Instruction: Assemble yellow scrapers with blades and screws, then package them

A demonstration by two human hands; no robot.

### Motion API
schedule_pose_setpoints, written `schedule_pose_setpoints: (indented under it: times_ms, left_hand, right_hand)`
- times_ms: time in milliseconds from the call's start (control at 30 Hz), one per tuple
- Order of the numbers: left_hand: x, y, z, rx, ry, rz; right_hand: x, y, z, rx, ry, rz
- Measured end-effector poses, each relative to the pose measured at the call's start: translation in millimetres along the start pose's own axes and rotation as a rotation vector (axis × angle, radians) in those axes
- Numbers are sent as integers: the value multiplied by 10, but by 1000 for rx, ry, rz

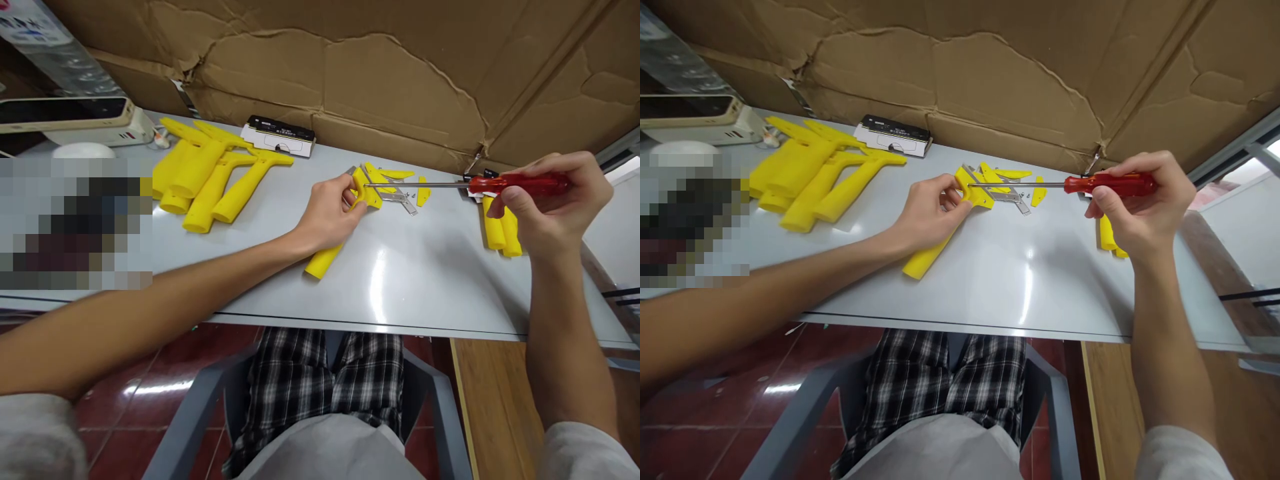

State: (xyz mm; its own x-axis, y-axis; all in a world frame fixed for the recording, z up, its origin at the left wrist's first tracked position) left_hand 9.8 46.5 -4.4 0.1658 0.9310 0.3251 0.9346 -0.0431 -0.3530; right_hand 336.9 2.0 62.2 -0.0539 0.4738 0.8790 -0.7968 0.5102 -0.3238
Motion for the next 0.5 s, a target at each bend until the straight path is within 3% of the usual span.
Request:
schedule_pose_setpoints:
  times_ms: [333, 500]
  left_hand:
    - [13, -10, 4, 3, -5, -11]
    - [8, -6, 3, 19, 12, -9]
  right_hand:
    - [-49, 25, 80, -88, 72, -2]
    - [-17, -3, 25, -59, 17, 35]
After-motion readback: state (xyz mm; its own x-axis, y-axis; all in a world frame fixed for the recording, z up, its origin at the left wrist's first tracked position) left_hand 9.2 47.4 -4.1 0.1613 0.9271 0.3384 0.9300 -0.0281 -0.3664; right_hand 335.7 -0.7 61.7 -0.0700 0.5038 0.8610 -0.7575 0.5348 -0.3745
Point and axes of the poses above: each hand's wrist, its own x-axis towards the middle knuckle, its own y-axis out of the palm, z = x × y, the point moved 2 cm from there along x, towards the middle knuckle, and after that the axes turned 11 degrees about -x, right-handed, at the moved point
